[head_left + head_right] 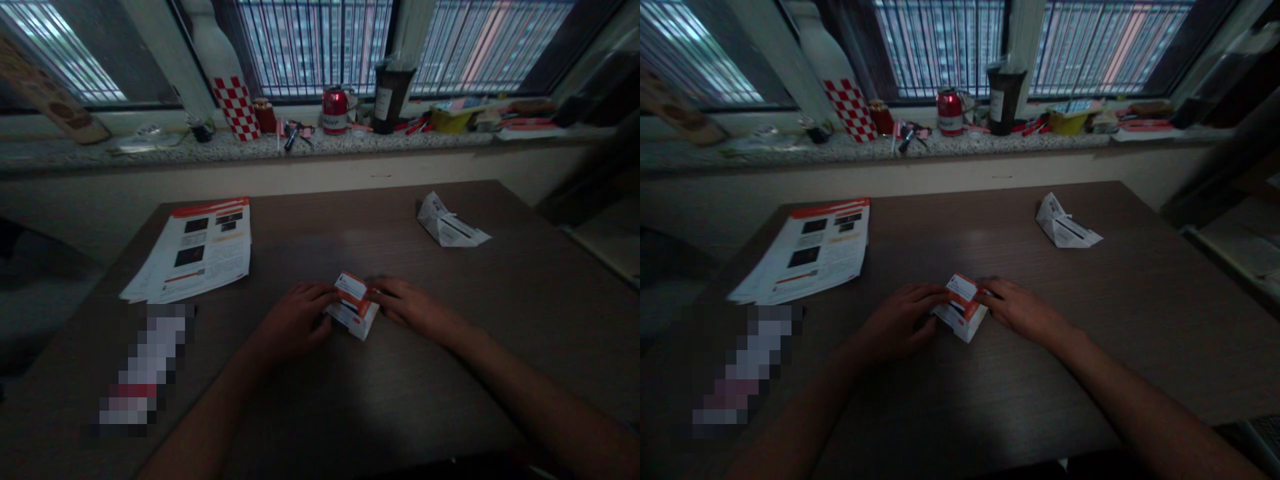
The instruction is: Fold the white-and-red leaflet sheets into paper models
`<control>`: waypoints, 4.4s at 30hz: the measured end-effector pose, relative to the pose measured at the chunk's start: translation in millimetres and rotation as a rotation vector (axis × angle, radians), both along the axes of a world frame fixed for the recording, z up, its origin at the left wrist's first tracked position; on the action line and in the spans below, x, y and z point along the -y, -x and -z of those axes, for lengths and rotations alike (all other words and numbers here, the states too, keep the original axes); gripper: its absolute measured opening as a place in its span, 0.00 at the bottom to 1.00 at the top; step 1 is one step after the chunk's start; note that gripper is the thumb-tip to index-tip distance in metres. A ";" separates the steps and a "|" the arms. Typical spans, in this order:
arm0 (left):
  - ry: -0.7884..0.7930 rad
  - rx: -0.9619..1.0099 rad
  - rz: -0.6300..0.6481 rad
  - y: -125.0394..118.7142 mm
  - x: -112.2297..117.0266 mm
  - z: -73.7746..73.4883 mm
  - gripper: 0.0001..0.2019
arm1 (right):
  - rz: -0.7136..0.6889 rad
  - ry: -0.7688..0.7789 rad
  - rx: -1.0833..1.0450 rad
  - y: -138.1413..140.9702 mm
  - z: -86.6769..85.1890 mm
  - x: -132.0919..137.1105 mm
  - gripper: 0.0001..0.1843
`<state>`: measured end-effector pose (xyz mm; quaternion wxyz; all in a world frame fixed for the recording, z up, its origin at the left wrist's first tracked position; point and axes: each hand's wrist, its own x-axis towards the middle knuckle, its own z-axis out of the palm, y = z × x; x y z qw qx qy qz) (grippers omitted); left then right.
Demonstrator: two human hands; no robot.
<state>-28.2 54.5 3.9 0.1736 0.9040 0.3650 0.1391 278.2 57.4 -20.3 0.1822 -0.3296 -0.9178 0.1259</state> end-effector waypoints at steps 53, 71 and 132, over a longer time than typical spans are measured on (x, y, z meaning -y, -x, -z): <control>0.550 0.637 -0.513 -21.6 -6.6 13.0 0.09 | 0.325 0.440 -0.448 21.5 0.8 4.9 0.12; 0.525 0.612 -0.541 -20.8 -4.0 8.9 0.15 | 0.368 0.568 -0.535 22.7 1.9 4.6 0.16; 0.444 0.422 -0.355 -30.1 -1.5 8.8 0.13 | 0.141 0.788 -0.540 21.8 1.2 -7.7 0.17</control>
